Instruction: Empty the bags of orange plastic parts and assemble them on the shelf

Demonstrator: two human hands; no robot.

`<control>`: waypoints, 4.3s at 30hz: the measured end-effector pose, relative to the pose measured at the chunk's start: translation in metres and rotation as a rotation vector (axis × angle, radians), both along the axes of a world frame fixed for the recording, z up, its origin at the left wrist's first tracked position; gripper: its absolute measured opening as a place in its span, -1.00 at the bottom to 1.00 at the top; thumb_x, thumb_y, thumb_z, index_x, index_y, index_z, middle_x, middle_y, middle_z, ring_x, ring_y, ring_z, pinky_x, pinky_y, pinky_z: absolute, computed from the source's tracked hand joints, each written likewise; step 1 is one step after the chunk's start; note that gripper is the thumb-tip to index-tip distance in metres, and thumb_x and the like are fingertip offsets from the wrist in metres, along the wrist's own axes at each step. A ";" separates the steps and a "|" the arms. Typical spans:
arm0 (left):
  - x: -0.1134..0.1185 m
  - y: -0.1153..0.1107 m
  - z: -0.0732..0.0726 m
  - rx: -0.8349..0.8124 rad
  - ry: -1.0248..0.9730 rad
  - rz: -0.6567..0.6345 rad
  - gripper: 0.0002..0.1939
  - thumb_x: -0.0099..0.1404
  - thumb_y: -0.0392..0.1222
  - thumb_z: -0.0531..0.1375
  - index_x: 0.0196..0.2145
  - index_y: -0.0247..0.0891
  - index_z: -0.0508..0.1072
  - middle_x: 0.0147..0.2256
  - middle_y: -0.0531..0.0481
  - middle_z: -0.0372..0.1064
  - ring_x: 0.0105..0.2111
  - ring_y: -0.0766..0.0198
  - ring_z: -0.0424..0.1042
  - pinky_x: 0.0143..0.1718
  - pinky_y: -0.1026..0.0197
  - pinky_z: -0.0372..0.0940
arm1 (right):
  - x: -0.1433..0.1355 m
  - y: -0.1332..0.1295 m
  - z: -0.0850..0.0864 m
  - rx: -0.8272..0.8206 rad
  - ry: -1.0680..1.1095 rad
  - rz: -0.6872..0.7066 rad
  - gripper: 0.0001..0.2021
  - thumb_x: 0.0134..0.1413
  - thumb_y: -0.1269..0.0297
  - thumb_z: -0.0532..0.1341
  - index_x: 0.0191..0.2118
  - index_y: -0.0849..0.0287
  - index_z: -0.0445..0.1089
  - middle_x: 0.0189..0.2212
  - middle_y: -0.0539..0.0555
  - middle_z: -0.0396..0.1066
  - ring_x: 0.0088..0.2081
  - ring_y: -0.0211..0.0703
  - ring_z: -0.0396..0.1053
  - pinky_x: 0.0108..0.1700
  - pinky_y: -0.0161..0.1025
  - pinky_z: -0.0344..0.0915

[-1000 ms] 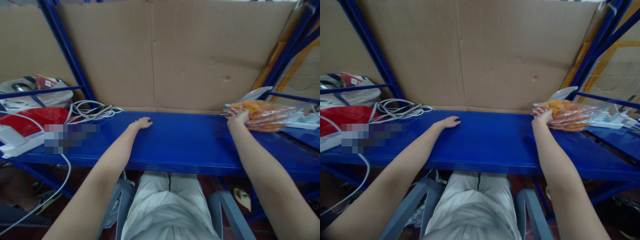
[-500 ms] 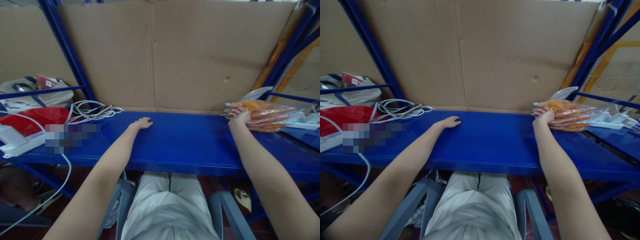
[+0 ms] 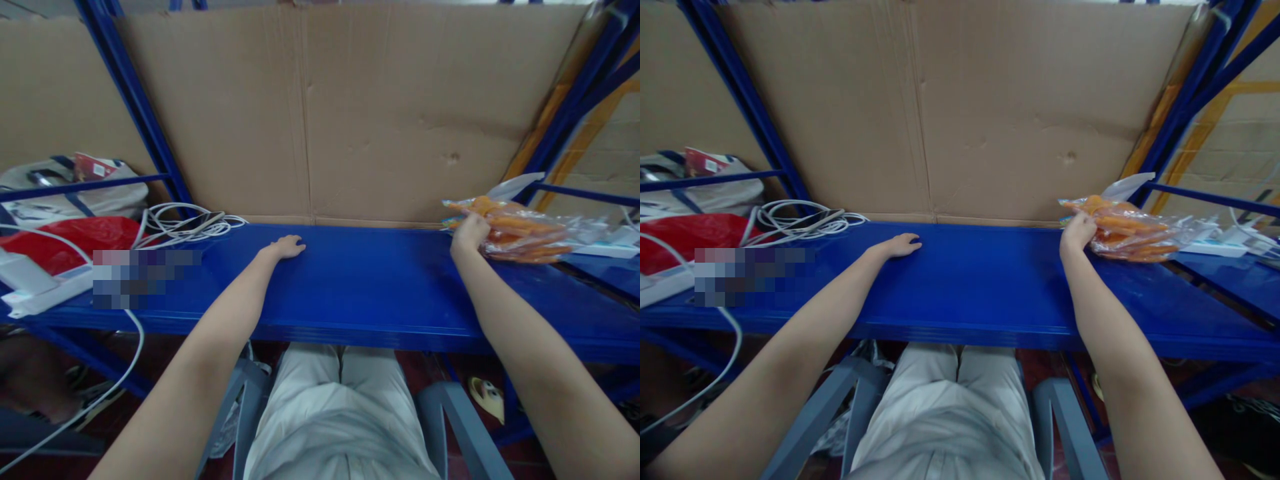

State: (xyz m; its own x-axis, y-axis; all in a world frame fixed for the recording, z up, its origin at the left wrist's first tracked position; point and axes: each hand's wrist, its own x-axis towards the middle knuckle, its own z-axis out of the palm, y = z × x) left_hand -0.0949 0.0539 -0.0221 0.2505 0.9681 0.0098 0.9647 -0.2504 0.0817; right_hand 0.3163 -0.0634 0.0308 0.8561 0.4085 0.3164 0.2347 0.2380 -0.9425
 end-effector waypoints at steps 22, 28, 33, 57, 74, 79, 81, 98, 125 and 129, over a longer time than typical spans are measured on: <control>-0.001 0.001 -0.001 0.008 -0.005 -0.022 -0.25 0.35 0.30 -0.01 0.35 -0.12 0.26 0.35 -0.17 0.20 0.32 -0.06 0.25 0.29 -0.03 0.18 | -0.046 0.020 -0.029 -0.123 -0.336 0.428 -0.82 0.08 0.37 0.15 -0.41 0.15 0.52 -0.24 0.12 0.60 0.09 0.04 0.44 0.30 0.05 0.15; -0.001 0.000 -0.001 0.013 -0.027 -0.021 -0.27 0.35 0.26 0.01 0.36 -0.11 0.26 0.35 -0.15 0.22 0.33 -0.07 0.24 0.31 -0.05 0.16 | -0.078 0.010 -0.030 -0.201 -0.388 0.800 -0.87 -0.02 0.34 0.24 -0.48 0.06 0.53 -0.29 0.00 0.61 0.04 0.01 0.47 0.25 0.00 0.22; 0.000 -0.002 0.000 -0.001 -0.035 -0.007 -0.29 0.36 0.24 0.02 0.35 -0.11 0.26 0.35 -0.15 0.21 0.33 -0.07 0.24 0.31 -0.05 0.16 | -0.088 -0.002 -0.027 -0.297 -0.407 1.137 -0.88 -0.08 0.27 0.26 -0.47 -0.01 0.59 -0.26 -0.03 0.63 0.06 0.02 0.45 0.23 0.02 0.25; 0.064 -0.031 -0.006 0.142 -0.094 -0.563 -0.49 0.45 -0.07 0.04 0.30 -0.15 0.36 0.40 -0.12 0.12 0.37 0.05 0.16 0.38 -0.01 0.06 | -0.047 0.025 -0.044 -0.436 -1.115 0.544 -0.53 0.13 0.31 0.29 0.18 0.22 0.43 0.24 0.32 0.36 0.29 0.24 0.28 0.32 0.16 0.21; 0.073 -0.045 0.001 0.173 -0.064 -0.551 -0.53 0.45 -0.16 0.03 0.20 -0.36 0.45 0.40 -0.23 0.09 0.37 0.06 0.16 0.39 0.05 0.05 | -0.057 0.019 -0.048 -0.297 -1.380 1.021 -0.32 0.03 -0.04 0.42 0.27 0.02 0.41 0.35 0.20 0.23 0.40 0.24 0.09 0.38 0.21 0.07; 0.078 -0.048 0.000 0.205 -0.002 -0.536 -0.49 0.45 -0.19 -0.02 0.26 -0.41 0.36 0.33 -0.27 0.22 0.34 0.06 0.22 0.37 0.04 0.09 | -0.058 0.025 -0.050 -0.301 -1.419 0.967 -0.56 0.15 0.09 0.34 0.14 0.01 0.53 0.31 0.20 0.30 0.35 0.21 0.21 0.34 0.18 0.16; 0.079 -0.048 0.000 0.261 0.017 -0.559 -0.50 0.44 -0.19 -0.01 0.25 -0.39 0.37 0.29 -0.26 0.29 0.30 0.05 0.28 0.34 0.02 0.14 | -0.060 0.026 -0.050 -0.304 -1.460 0.943 -0.59 0.18 0.15 0.31 0.14 0.00 0.54 0.30 0.18 0.31 0.34 0.20 0.23 0.32 0.17 0.19; 0.090 -0.078 0.026 0.514 -0.089 -0.707 -0.62 0.43 -0.27 0.00 -0.07 -0.36 0.59 0.05 -0.27 0.51 0.06 0.03 0.46 0.19 -0.06 0.26 | -0.072 0.003 -0.030 -0.506 -1.661 0.376 -0.69 0.22 0.43 0.09 -0.13 0.22 0.60 0.01 0.31 0.54 0.10 0.18 0.42 0.07 0.06 0.29; 0.080 -0.053 0.025 0.526 -0.551 -0.426 -0.71 0.43 -0.20 0.09 -0.18 -0.26 0.63 -0.07 -0.11 0.59 -0.09 0.19 0.56 -0.01 0.16 0.43 | -0.067 0.000 -0.018 -0.323 -1.523 0.260 -0.60 0.33 0.32 0.00 0.01 0.20 0.58 -0.07 0.25 0.60 -0.09 0.07 0.53 -0.09 -0.08 0.29; 0.078 -0.041 0.022 0.430 -0.529 -0.497 -0.63 0.46 -0.06 0.06 -0.04 -0.27 0.59 0.00 -0.15 0.56 -0.03 0.16 0.55 0.04 0.12 0.42 | -0.062 0.000 -0.010 -0.335 -1.553 0.225 -0.60 0.34 0.32 -0.01 -0.04 0.18 0.60 -0.13 0.25 0.62 -0.12 0.07 0.53 -0.12 -0.08 0.27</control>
State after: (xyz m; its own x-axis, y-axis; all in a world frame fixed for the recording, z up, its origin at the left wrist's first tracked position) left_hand -0.0168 0.0134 0.0002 0.5052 0.6315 0.5882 0.5953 -0.7485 0.2923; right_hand 0.2545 -0.0638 0.0208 -0.2781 0.7020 0.6556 0.9591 0.2400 0.1499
